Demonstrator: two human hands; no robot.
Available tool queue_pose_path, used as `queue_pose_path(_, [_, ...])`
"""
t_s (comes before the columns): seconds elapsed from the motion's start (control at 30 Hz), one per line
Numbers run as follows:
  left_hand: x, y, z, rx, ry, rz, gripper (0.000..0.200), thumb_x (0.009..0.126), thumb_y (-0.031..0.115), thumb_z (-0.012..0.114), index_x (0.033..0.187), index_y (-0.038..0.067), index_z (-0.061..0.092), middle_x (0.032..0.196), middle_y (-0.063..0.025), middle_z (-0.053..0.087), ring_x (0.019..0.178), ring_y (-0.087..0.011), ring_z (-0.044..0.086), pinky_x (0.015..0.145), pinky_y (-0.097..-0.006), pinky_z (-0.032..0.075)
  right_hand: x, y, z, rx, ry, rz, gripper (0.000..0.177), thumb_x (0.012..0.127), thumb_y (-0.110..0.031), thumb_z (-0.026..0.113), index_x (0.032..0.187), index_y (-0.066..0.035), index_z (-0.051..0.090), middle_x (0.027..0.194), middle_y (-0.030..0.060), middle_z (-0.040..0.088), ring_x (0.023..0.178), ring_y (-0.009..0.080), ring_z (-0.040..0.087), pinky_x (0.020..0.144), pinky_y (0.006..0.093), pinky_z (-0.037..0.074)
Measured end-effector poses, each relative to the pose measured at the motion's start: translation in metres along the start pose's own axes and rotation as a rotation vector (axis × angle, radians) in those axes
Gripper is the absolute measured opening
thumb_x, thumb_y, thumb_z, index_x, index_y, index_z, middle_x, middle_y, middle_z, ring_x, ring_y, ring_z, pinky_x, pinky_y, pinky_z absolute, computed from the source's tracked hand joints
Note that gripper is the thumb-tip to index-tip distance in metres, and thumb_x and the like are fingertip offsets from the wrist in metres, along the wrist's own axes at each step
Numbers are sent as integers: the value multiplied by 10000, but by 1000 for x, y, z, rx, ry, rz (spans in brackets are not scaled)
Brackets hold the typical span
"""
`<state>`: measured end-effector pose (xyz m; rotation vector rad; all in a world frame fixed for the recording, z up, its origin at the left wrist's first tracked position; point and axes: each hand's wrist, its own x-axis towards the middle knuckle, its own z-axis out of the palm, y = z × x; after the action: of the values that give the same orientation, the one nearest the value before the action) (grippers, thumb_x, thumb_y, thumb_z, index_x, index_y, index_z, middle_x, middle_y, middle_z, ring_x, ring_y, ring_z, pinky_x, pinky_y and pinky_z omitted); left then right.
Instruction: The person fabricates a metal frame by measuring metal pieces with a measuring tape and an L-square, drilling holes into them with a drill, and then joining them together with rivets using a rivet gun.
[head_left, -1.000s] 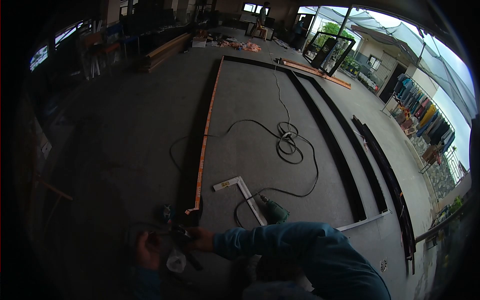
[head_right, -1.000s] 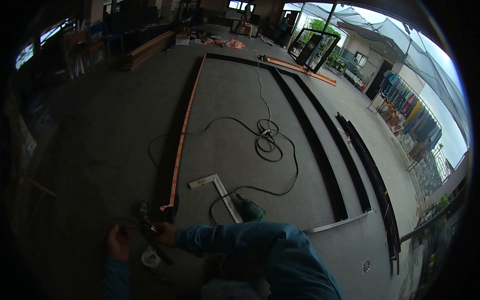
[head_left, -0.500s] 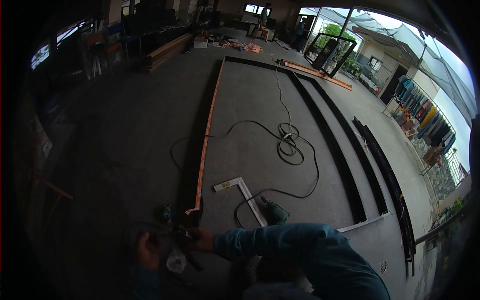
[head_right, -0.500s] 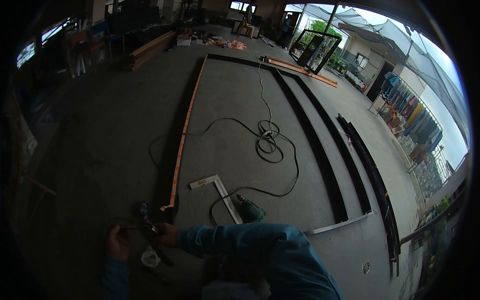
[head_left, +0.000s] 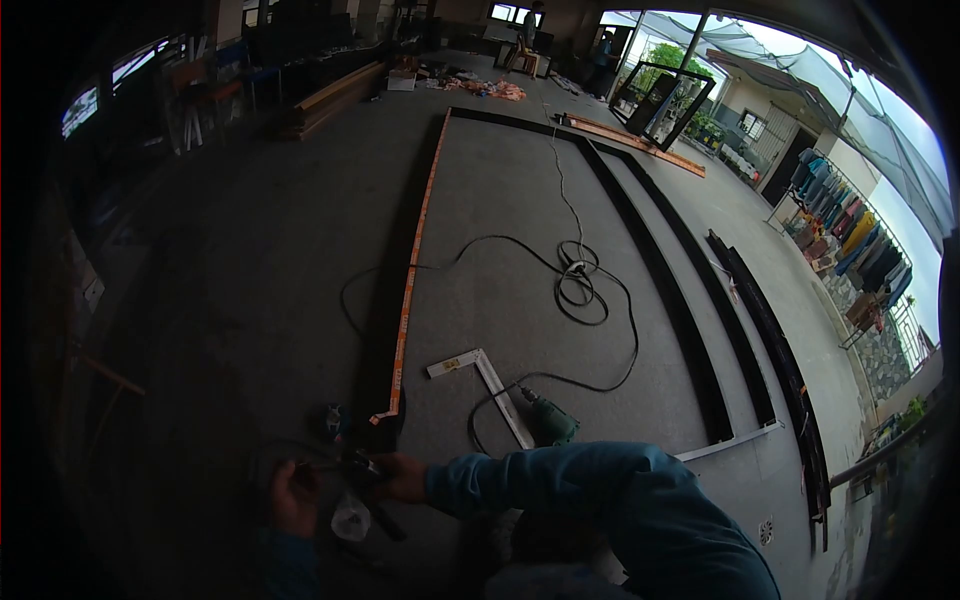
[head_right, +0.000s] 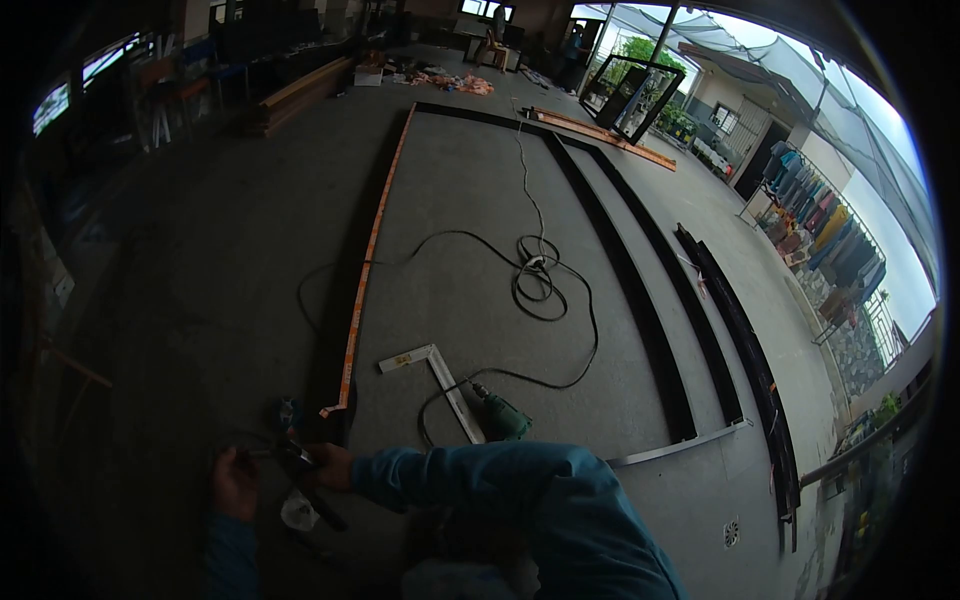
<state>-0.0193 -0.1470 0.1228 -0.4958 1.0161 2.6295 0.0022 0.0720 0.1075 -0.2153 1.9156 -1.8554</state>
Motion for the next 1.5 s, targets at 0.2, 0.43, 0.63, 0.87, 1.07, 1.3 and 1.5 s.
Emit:
queue_pose_path(0.2, [6, -1, -12, 3, -25, 24, 84, 832, 119, 561, 912, 93, 574, 867, -63, 630, 778, -184, 618, 655, -303, 539, 6, 13, -1, 1, -40, 24, 592, 699, -161, 669, 1227, -2, 455, 1168, 187, 532, 1111, 287, 489, 939, 345, 383])
queue_pose_path(0.43, [3, 0, -7, -50, -51, -12, 85, 836, 120, 563, 915, 92, 575, 863, -65, 629, 790, -184, 620, 660, -307, 546, 4, 2, -4, -51, -33, 4, 544, 699, -174, 670, 1180, 10, 492, 1118, 181, 560, 1062, 285, 522, 907, 347, 401])
queue_pose_path(0.63, [3, 1, -10, -70, -38, -34, 83, 838, 118, 559, 913, 83, 572, 886, -77, 628, 800, -188, 621, 661, -310, 551, 2, 0, -3, -98, -31, 69, 548, 694, -191, 678, 1170, 12, 499, 1106, 184, 566, 1050, 289, 529, 901, 346, 407])
queue_pose_path(0.87, [3, 1, -5, -57, -31, -22, 76, 840, 120, 558, 904, 81, 574, 879, -77, 630, 797, -189, 621, 665, -312, 553, 2, -3, -1, -52, -11, -3, 537, 704, -123, 680, 1189, -6, 483, 1092, 145, 570, 1033, 240, 527, 888, 339, 421])
queue_pose_path(1.07, [4, 3, -12, -47, -63, -39, 65, 841, 125, 560, 883, 81, 583, 860, -72, 632, 788, -189, 622, 656, -308, 551, 3, 4, 0, -115, -38, 14, 541, 708, -137, 681, 1195, -11, 482, 1103, 151, 567, 1040, 246, 527, 890, 344, 422])
queue_pose_path(1.3, [0, 4, -6, -12, -2, -13, 69, 841, 151, 580, 883, 96, 573, 828, -53, 621, 750, -171, 612, 633, -296, 540, 2, 4, 2, -144, -4, 24, 558, 704, -223, 678, 1177, 6, 492, 1112, 179, 568, 1052, 296, 533, 901, 358, 412])
queue_pose_path(1.5, [1, 5, -5, 36, 16, -16, 84, 849, 173, 588, 894, 106, 563, 805, -44, 612, 726, -160, 604, 598, -289, 520, -1, -3, 4, -110, -18, -4, 571, 708, -55, 680, 1231, -28, 452, 1089, 120, 567, 1014, 213, 530, 874, 344, 434])
